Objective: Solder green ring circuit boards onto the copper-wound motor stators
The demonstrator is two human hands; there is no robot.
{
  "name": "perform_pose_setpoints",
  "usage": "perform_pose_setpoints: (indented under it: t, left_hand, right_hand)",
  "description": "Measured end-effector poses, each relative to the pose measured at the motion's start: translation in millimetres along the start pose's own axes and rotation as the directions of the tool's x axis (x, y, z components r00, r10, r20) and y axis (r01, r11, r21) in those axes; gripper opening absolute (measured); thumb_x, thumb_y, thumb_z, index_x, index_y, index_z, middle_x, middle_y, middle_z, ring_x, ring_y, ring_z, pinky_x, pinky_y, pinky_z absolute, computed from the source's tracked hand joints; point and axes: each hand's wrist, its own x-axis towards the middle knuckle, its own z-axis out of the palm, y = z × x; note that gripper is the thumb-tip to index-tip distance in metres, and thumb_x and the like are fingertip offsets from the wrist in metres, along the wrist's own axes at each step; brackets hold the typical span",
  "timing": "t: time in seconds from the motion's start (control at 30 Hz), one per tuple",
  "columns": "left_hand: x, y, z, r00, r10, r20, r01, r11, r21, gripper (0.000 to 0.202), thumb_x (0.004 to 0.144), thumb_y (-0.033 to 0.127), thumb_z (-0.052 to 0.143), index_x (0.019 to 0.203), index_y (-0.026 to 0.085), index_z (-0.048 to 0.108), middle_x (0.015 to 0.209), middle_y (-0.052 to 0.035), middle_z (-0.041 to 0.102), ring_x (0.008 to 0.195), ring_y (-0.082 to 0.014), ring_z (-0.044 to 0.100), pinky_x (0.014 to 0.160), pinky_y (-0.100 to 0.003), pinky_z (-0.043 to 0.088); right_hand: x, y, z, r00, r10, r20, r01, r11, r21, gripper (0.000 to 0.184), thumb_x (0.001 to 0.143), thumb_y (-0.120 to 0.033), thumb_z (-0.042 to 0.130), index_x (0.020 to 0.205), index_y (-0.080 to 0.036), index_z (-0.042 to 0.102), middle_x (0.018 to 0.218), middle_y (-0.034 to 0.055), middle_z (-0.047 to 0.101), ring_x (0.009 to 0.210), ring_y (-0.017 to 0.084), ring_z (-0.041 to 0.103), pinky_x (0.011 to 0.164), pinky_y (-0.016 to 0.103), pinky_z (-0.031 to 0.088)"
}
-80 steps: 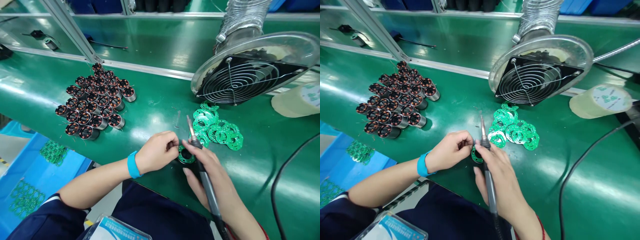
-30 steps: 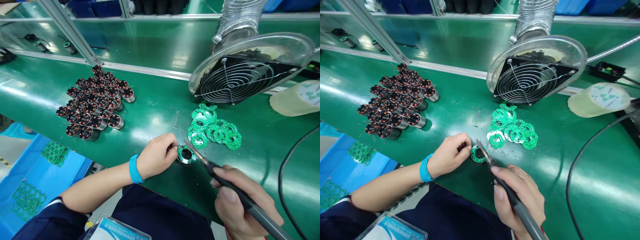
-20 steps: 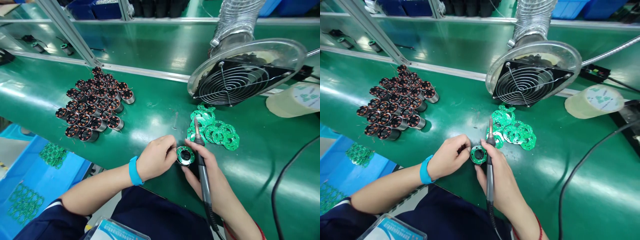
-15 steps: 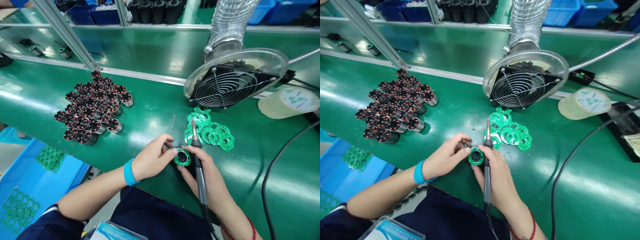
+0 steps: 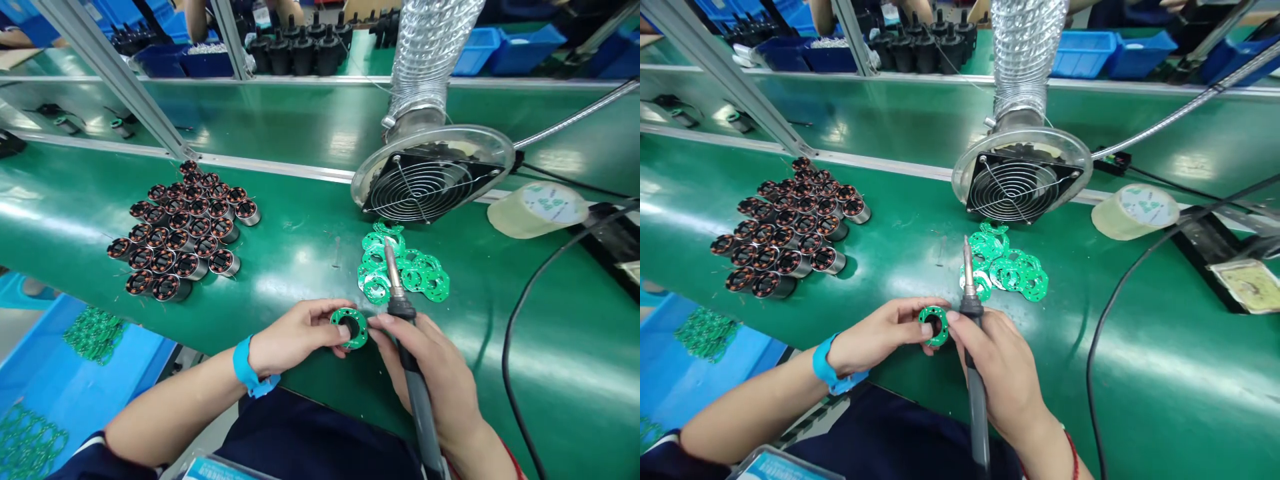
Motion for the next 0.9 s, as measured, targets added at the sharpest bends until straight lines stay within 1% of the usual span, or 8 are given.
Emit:
perform_pose_setpoints:
  t: [0.17,0.3,0.37,0.43,0.53,0.67,0.73,0.9]
  left_hand:
    - [-2,-6,5.5,0.95,0.284,-0.131,-0.213,0.895,0.393,0.049,0.081,0.023,0.063,0.128,0.016,0.055,0.106,-0.0075,0.058,0.093,-0.0182,0.058,0.086,-0.037,0.052]
    - [-3,-15,7.5,0.647,0.762,0.036,-0.409,0.306,0.86,0.051,0.085,0.007,0.05,0.134,0.022,0.047,0.111,-0.0087,0.055,0.102,-0.0197,0.056,0.089,-0.035,0.051]
    - [-4,-18,8.5,0.462,0.864,0.199,-0.411,0.01,0.912,0.057,0.085,0.002,0.047,0.137,0.024,0.043,0.109,-0.0089,0.055,0.102,-0.0196,0.056,0.087,-0.033,0.052]
    - [-6,-19,10.9,0.371,0.894,0.252,-0.402,-0.09,0.911,0.057,0.085,0.003,0.047,0.138,0.025,0.041,0.107,-0.0089,0.054,0.1,-0.0194,0.057,0.085,-0.031,0.052]
    - [-11,-16,16.0,0.476,0.874,0.096,-0.444,0.144,0.885,0.051,0.087,0.012,0.055,0.135,0.024,0.044,0.107,-0.0083,0.056,0.098,-0.0188,0.058,0.084,-0.03,0.053]
    - [-15,-6,17.7,0.809,0.568,-0.151,-0.369,0.691,0.621,0.043,0.085,0.025,0.06,0.127,0.02,0.055,0.105,-0.0068,0.06,0.094,-0.0186,0.059,0.084,-0.032,0.052]
    - [-14,1,15.4,0.925,0.347,-0.157,-0.247,0.86,0.446,0.043,0.083,0.027,0.058,0.124,0.017,0.058,0.105,-0.007,0.062,0.091,-0.0185,0.059,0.083,-0.032,0.051]
    - [-11,12,9.7,0.999,0.045,-0.026,-0.036,0.957,0.289,0.042,0.073,0.026,0.057,0.113,0.014,0.065,0.095,-0.0044,0.065,0.086,-0.0172,0.056,0.078,-0.03,0.047]
  right_hand:
    - [-1,-4,4,0.995,0.097,0.037,-0.095,0.994,-0.06,0.022,0.093,-0.014,0.05,0.112,-0.025,0.054,0.076,0.001,0.063,0.067,0.017,0.061,0.06,0.029,0.05]
    - [4,-15,8,0.878,0.478,0.009,-0.459,0.837,0.296,0.02,0.09,-0.019,0.055,0.108,-0.027,0.053,0.075,-0.0026,0.064,0.063,0.013,0.063,0.057,0.026,0.05]
    - [7,-20,9,0.748,0.65,0.138,-0.588,0.551,0.593,0.021,0.087,-0.025,0.061,0.107,-0.027,0.053,0.071,-0.0049,0.062,0.058,0.012,0.062,0.055,0.024,0.05]
    - [8,-23,10,0.647,0.701,0.301,-0.607,0.234,0.76,0.028,0.083,-0.034,0.068,0.107,-0.026,0.055,0.07,-0.0049,0.061,0.056,0.011,0.062,0.053,0.025,0.051]
    - [7,-25,12,0.629,0.707,0.322,-0.569,0.137,0.811,0.035,0.081,-0.039,0.072,0.11,-0.026,0.057,0.069,-0.0051,0.061,0.054,0.011,0.062,0.053,0.025,0.053]
    - [0,-22,11,0.752,0.649,0.111,-0.547,0.522,0.655,0.027,0.085,-0.03,0.067,0.111,-0.028,0.059,0.07,-0.0047,0.062,0.059,0.011,0.063,0.054,0.021,0.054]
    - [-2,-19,8,0.833,0.553,0.011,-0.471,0.699,0.538,0.031,0.086,-0.025,0.065,0.115,-0.028,0.057,0.08,-0.0017,0.067,0.07,0.013,0.067,0.063,0.024,0.057]
    - [4,-15,-3,0.967,0.255,-0.012,-0.232,0.898,0.374,0.042,0.088,-0.011,0.058,0.125,-0.029,0.049,0.103,0.0028,0.071,0.093,0.017,0.07,0.085,0.033,0.057]
